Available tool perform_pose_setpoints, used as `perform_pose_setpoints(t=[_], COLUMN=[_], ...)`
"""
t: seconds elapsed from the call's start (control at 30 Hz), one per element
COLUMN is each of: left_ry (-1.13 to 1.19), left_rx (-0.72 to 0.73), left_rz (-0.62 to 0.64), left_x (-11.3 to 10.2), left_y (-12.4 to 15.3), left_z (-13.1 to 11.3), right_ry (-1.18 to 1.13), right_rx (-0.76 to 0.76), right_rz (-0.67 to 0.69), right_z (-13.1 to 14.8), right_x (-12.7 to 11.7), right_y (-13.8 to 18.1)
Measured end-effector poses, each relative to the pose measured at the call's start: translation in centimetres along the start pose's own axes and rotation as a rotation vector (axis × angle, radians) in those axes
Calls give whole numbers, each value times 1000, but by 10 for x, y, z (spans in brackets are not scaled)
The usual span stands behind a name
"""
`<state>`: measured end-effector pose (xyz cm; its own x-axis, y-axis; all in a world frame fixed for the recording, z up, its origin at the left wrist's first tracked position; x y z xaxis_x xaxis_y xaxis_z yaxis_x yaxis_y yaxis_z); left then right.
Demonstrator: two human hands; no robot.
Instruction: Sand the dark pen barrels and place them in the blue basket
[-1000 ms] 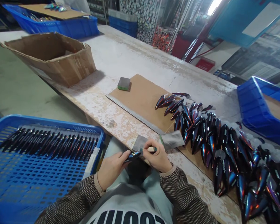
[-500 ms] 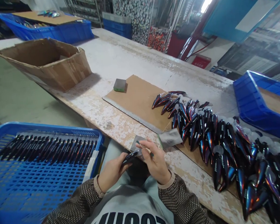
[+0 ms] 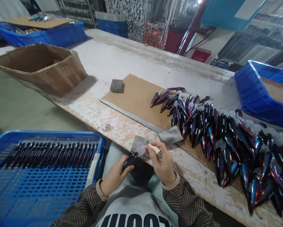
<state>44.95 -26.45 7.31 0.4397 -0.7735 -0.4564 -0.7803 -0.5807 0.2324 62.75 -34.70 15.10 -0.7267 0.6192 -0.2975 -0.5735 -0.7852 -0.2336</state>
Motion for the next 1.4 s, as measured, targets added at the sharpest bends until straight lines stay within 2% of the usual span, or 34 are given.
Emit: perform_pose_setpoints(t=[0.23, 0.33, 0.43, 0.6, 1.0, 1.4], left_ry=[28, 50, 128, 285, 470, 391], left_rx=[-40, -66, -77, -75, -64, -59], left_rz=[-25, -51, -74, -82, -57, 5], left_x=[2, 7, 13, 22, 33, 45], left_y=[3, 6, 9, 11, 11, 15], left_z=[-4, -4, -4, -4, -4, -13], right_ry=[120, 246, 330, 367, 404, 532], right_rx=[-114, -257, -379, -460, -531, -581], right_rz=[-9, -5, 3, 15, 74, 129], right_z=[6, 16, 26, 34, 41, 48], right_x=[-4, -2, 2, 7, 15, 21], right_y=[11, 15, 17, 22, 29, 24])
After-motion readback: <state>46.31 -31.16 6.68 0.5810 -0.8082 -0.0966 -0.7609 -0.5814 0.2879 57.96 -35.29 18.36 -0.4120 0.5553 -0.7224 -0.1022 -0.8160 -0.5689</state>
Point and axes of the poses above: each hand's wrist, its own y-axis away from the middle knuckle, its own x-axis out of the palm, z = x × y, the point moved 8 cm from there along -y, towards the middle knuckle, and after that the axes turned 4 degrees about y, right-handed, at the moved point
